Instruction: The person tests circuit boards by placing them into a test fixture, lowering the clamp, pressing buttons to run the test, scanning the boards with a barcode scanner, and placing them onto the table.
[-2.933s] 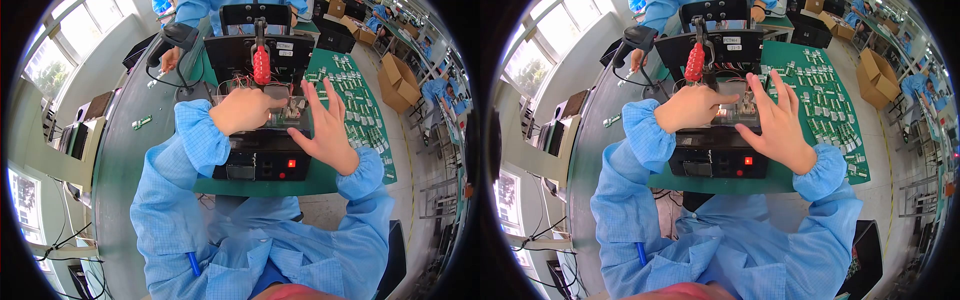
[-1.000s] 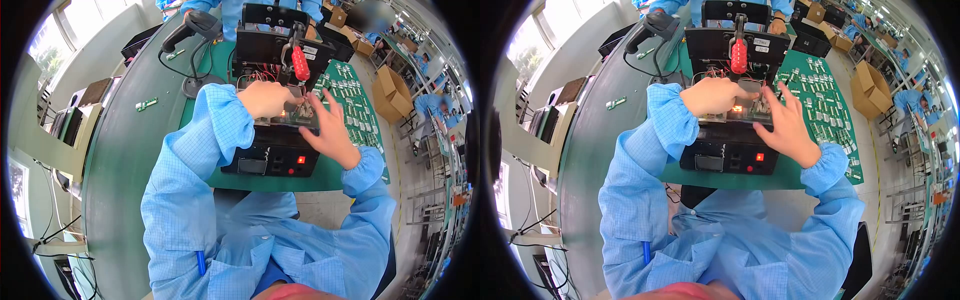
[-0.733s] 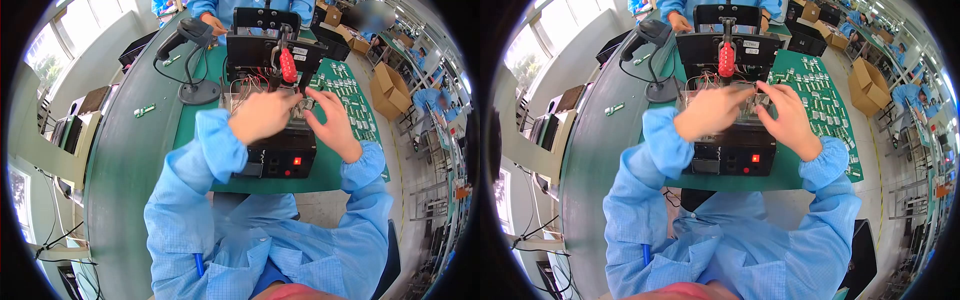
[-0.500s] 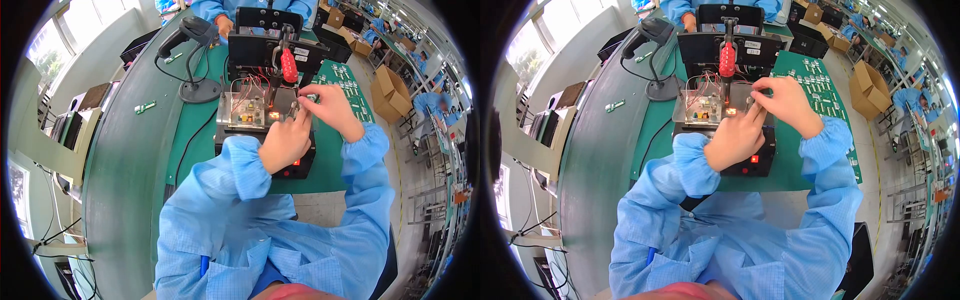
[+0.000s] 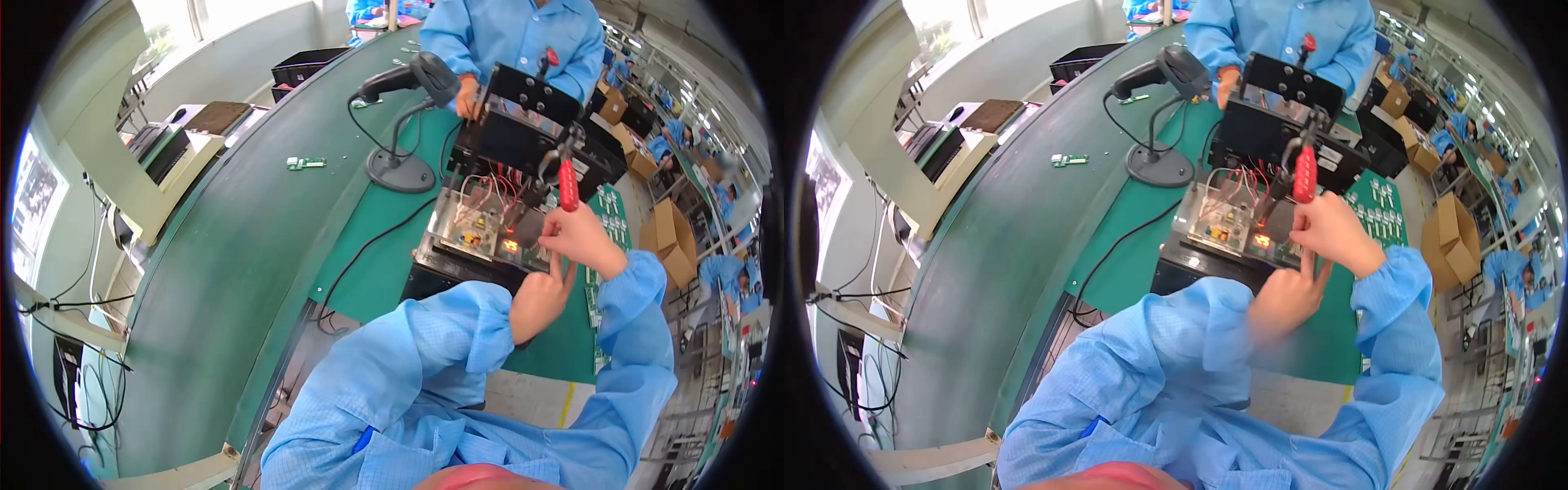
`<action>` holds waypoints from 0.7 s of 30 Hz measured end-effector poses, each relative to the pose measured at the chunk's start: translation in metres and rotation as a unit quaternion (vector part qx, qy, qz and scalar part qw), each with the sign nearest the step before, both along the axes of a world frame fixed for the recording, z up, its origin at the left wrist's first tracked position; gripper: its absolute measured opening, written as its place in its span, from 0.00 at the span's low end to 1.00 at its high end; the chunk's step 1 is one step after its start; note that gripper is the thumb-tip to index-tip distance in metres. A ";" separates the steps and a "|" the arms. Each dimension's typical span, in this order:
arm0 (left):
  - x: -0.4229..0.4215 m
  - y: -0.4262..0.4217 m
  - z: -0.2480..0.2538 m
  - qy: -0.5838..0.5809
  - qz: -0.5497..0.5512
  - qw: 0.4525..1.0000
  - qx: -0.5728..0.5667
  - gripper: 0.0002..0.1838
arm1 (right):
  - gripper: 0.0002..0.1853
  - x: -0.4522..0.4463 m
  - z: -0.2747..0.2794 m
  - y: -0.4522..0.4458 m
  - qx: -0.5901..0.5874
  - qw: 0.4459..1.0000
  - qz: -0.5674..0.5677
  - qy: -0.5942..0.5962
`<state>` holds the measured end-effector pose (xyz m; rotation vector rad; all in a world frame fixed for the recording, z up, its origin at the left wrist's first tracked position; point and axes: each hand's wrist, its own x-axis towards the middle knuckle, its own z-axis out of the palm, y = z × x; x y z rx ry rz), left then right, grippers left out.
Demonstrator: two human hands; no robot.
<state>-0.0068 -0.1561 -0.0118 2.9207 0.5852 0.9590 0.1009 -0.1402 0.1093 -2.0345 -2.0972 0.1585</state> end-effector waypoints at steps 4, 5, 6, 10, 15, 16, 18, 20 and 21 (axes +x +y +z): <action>0.002 0.000 -0.005 0.014 0.002 1.000 -0.003 0.31 | 0.07 0.002 -0.004 0.000 -0.002 0.999 0.006 0.033; 0.003 0.001 -0.006 0.012 0.006 1.000 -0.005 0.31 | 0.07 0.004 -0.006 0.000 -0.005 0.999 0.009 0.031; 0.004 0.002 -0.008 0.000 -0.001 1.000 -0.007 0.30 | 0.07 0.005 -0.007 -0.001 -0.003 0.999 -0.001 0.035; 0.014 -0.004 -0.016 -0.038 0.022 0.999 -0.023 0.29 | 0.07 -0.002 -0.006 -0.001 -0.025 0.999 -0.038 0.000; 0.018 -0.009 -0.018 -0.044 0.041 0.998 -0.023 0.29 | 0.08 -0.010 -0.001 0.002 -0.050 0.995 -0.068 -0.054; 0.020 -0.009 -0.019 -0.039 0.039 0.998 -0.026 0.29 | 0.08 -0.017 0.002 0.003 -0.060 0.993 -0.099 -0.030; 0.023 -0.012 -0.021 -0.036 0.036 0.998 -0.037 0.29 | 0.08 -0.019 0.001 0.003 -0.060 0.993 -0.091 -0.048; 0.024 -0.011 -0.021 -0.038 0.044 0.998 -0.029 0.28 | 0.08 -0.015 0.000 0.003 -0.054 0.993 -0.086 -0.062; 0.023 -0.011 -0.022 -0.036 0.043 0.998 -0.030 0.28 | 0.08 -0.011 -0.003 0.003 -0.022 0.996 -0.051 -0.071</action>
